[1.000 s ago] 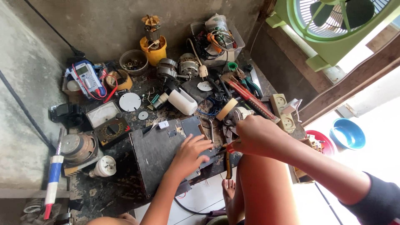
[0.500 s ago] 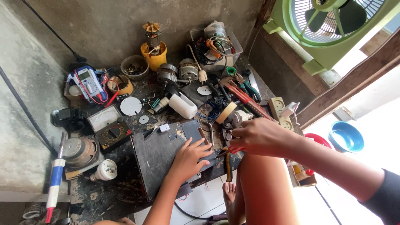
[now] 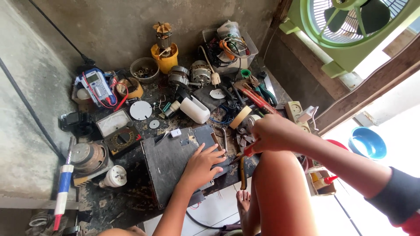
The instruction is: Installing and adjusting internal electronic components on a circuit board using a screwdriver.
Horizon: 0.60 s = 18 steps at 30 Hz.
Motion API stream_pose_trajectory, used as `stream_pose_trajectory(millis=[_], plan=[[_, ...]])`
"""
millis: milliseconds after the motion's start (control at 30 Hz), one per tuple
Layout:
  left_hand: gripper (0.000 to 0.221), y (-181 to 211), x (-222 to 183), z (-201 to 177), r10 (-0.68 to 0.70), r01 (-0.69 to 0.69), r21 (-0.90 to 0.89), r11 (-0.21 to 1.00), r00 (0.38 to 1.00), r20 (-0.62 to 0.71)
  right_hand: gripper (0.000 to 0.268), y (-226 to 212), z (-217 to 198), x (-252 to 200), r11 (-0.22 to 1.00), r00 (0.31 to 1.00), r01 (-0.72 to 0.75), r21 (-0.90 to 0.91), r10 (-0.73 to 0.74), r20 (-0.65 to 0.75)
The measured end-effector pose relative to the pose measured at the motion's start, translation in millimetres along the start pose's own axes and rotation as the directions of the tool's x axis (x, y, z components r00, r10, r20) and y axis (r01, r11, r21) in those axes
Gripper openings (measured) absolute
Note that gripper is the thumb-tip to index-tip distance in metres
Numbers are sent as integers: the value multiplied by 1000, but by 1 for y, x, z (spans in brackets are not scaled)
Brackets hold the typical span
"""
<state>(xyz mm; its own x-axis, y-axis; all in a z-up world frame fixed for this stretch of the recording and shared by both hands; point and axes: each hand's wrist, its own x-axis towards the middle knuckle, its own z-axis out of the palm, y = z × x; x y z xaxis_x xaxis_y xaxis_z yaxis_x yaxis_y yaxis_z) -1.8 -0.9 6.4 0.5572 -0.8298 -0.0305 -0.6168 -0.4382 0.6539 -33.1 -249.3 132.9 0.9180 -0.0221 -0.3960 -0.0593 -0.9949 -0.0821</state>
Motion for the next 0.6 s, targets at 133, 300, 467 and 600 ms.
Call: stream_pose_trajectory(millis=[133, 300, 467, 600], plan=[[31, 0, 1, -1, -2, 2, -1, 1000, 1000, 13, 27, 24, 8, -11, 955, 970, -198, 223, 158, 183], [33, 2, -1, -3, -17, 17, 1, 1000, 1000, 8, 22, 66, 45, -37, 591, 972, -189, 784, 225, 65], [27, -8, 6, 19, 84, -156, -201, 967, 942, -326, 37, 93, 91, -100, 526, 958, 90, 846, 186, -217], [41, 58, -14, -21, 146, -422, -758, 498, 902, -406, 54, 96, 164, -135, 294, 863, 432, 853, 142, -486]])
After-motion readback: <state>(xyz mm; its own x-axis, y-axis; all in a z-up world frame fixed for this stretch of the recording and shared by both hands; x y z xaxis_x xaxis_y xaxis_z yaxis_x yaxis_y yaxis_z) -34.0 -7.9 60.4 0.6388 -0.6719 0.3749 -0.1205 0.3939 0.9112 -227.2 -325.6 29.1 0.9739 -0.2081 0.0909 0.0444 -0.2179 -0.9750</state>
